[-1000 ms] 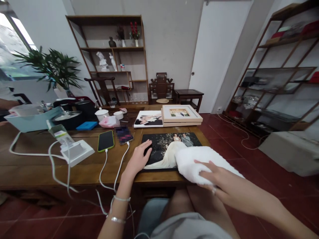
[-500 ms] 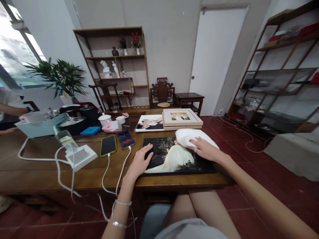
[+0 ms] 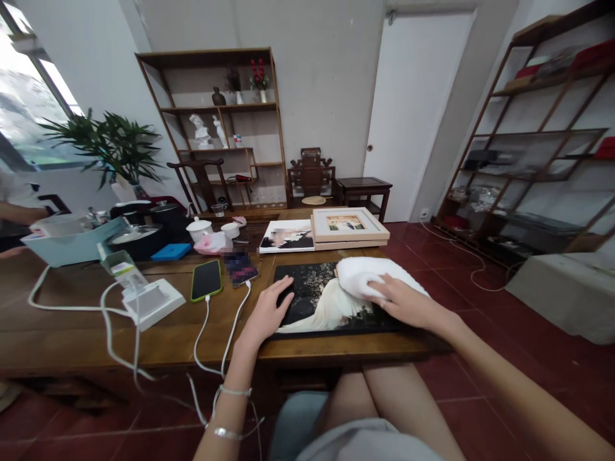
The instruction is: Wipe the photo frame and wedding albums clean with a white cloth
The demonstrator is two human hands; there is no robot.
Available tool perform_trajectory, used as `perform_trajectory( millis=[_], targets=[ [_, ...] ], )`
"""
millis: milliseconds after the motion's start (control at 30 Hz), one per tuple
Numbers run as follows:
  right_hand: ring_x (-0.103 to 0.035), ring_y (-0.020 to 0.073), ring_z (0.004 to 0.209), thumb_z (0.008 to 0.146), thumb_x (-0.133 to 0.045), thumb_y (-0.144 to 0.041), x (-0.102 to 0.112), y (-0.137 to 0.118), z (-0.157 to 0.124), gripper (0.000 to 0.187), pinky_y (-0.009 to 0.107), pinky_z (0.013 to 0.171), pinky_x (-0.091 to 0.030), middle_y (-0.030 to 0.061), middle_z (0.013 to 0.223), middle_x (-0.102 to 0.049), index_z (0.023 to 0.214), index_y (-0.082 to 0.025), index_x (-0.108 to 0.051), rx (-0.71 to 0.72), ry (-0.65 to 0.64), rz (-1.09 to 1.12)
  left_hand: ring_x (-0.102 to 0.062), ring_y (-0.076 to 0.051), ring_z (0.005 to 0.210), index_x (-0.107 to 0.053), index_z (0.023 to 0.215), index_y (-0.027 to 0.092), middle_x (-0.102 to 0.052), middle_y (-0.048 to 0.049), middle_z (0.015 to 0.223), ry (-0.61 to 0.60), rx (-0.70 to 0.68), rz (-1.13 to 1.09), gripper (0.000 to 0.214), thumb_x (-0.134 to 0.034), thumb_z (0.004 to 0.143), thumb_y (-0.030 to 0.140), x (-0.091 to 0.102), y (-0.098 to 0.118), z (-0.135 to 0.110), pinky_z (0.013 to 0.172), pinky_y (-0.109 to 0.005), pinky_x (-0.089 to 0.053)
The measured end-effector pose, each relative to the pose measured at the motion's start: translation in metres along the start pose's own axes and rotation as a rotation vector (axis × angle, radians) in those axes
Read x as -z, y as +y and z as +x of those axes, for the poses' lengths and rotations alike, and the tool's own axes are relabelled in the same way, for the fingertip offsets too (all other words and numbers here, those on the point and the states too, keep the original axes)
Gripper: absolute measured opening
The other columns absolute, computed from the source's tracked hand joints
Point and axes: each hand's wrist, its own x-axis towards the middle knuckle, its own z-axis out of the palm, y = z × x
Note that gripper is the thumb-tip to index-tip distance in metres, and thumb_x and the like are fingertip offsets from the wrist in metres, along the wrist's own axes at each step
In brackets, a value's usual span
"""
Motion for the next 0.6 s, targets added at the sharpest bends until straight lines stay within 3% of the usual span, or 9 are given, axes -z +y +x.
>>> perform_trajectory(
  millis=[100, 200, 333, 500, 600],
  targets=[
    [-0.050, 0.0275, 0.100, 0.087, -0.035, -0.019, -0.005, 0.020, 0.030, 0.030, 0.041, 0.088, -0.037, 0.0125, 0.110, -0.059, 0.107, -0.015, -0.058, -0.006, 0.051, -0.041, -0.048, -0.020, 0.122, -0.055, 0.122, 0.015, -0.053, -0.0106, 0.131, -0.006, 0.007, -0.008, 0.041, -0.045, 0.086, 0.032, 0.001, 0.000, 0.000, 0.105, -0.036, -0.035],
    [-0.050, 0.0274, 0.099, 0.087, -0.035, -0.018, -0.007, 0.023, 0.038, 0.030, 0.041, 0.087, -0.037, 0.0126, 0.107, -0.059, 0.105, -0.016, -0.059, -0.003, 0.064, -0.051, -0.049, -0.021, 0.121, -0.055, 0.122, 0.014, -0.053, -0.0112, 0.131, -0.003, 0.018, -0.007, 0.041, -0.046, 0.086, 0.032, 0.001, 0.001, 0.000, 0.105, -0.037, -0.035],
    [-0.047, 0.0276, 0.109, 0.085, -0.035, -0.016, -0.003, 0.000, 0.008, 0.030, 0.044, 0.092, -0.035, 0.0130, 0.116, -0.056, 0.105, -0.017, -0.058, -0.011, 0.034, -0.007, -0.049, -0.021, 0.121, -0.055, 0.121, 0.014, -0.053, -0.0111, 0.130, 0.002, 0.013, 0.003, 0.041, -0.046, 0.086, 0.032, 0.000, 0.000, 0.000, 0.105, -0.038, -0.035],
    [-0.043, 0.0292, 0.119, 0.087, -0.037, -0.020, 0.014, -0.043, -0.047, 0.028, 0.045, 0.096, -0.033, 0.0115, 0.132, -0.047, 0.103, -0.021, -0.060, -0.010, -0.108, 0.049, -0.050, -0.021, 0.121, -0.056, 0.121, 0.017, -0.054, -0.0102, 0.130, 0.016, -0.006, 0.006, 0.039, -0.045, 0.086, 0.031, -0.003, -0.002, 0.001, 0.104, -0.039, -0.037],
    [-0.045, 0.0293, 0.117, 0.089, -0.035, -0.027, 0.020, -0.046, -0.054, 0.029, 0.043, 0.094, -0.036, 0.0105, 0.129, -0.051, 0.104, -0.022, -0.060, 0.024, -0.128, 0.063, -0.050, -0.021, 0.121, -0.055, 0.121, 0.015, -0.054, -0.0117, 0.130, 0.010, -0.005, 0.006, 0.040, -0.045, 0.086, 0.031, -0.002, -0.001, 0.001, 0.104, -0.038, -0.037]
  ],
)
